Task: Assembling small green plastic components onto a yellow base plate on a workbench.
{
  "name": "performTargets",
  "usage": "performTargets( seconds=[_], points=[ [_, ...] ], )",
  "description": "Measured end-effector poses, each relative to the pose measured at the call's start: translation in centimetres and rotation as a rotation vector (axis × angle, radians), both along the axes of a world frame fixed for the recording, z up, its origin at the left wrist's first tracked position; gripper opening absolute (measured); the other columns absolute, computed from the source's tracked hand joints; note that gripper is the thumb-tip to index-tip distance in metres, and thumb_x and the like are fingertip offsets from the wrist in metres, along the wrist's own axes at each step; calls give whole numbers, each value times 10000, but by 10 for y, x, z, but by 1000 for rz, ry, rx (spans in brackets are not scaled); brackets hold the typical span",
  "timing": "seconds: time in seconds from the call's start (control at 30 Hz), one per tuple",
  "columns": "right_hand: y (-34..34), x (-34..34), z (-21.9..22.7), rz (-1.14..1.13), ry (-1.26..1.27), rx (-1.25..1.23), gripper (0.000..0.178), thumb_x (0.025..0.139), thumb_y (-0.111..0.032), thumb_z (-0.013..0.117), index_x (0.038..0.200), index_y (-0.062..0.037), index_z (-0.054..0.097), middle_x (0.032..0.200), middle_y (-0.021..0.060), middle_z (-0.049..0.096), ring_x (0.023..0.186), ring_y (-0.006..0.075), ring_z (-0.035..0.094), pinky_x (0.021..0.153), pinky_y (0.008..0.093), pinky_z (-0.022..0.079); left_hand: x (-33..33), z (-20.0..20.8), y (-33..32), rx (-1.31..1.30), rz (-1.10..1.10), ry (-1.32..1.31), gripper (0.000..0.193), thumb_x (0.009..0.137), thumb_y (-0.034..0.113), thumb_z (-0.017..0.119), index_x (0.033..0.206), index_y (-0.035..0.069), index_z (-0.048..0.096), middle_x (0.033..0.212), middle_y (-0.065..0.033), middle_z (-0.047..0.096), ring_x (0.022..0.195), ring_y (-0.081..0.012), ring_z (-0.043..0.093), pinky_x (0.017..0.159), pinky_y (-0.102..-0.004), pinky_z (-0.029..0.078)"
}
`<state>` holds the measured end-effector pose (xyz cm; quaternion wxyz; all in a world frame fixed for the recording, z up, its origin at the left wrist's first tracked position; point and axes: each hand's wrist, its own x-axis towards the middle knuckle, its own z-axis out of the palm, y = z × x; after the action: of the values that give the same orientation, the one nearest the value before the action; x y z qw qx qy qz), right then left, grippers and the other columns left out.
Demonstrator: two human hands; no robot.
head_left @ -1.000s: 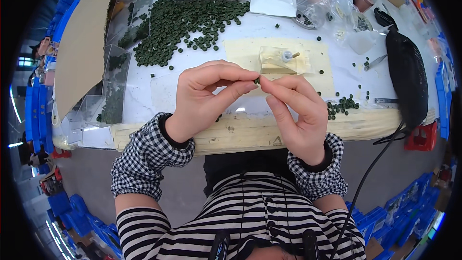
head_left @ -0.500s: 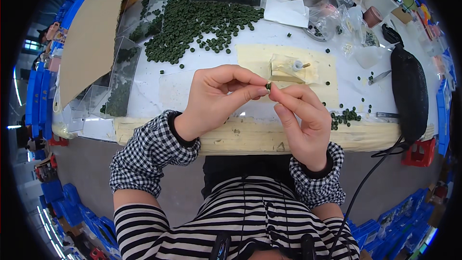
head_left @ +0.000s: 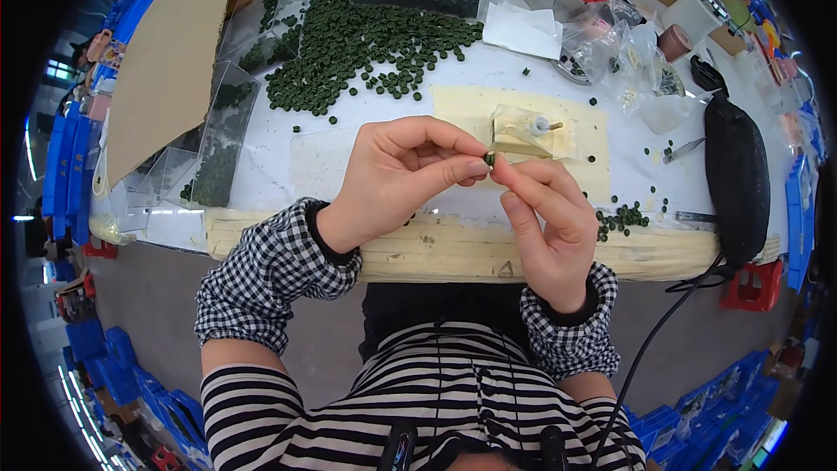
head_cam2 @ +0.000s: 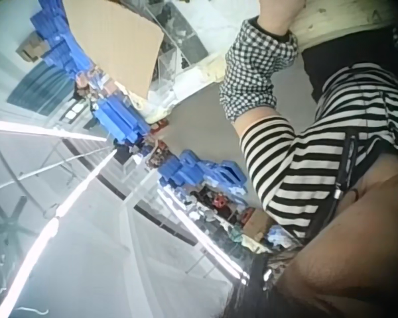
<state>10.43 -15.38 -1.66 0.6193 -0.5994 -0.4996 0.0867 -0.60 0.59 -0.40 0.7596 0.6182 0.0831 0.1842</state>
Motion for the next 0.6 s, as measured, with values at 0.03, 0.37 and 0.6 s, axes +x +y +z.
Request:
performTargets(
  seconds=[0.03,0.37,0.6],
  points=[
    [-1,0,0,-3,-2,-5,339,836,67,635,1163,-20,666,952,91,641,831,165,596,725,237,478,0,0,-1,14,8,-4,157,855,-47,656,1010,-73,650,950,-138,687,865,-162,678,787,-257,573],
    [0,0,0,-12,-3,-2,337,834,68,637,1158,-18,667,948,95,640,825,164,598,724,241,482,1,-2,-2,187,60,-41,161,853,-44,659,1013,-63,657,965,-128,688,861,-153,672,790,-246,565],
    [0,0,0,-2,-17,3,334,830,68,642,1151,-16,671,956,92,639,823,165,603,713,241,486,0,0,0,32,7,-7,151,851,-28,669,1000,-58,667,949,-126,692,846,-142,668,781,-241,562]
  ],
)
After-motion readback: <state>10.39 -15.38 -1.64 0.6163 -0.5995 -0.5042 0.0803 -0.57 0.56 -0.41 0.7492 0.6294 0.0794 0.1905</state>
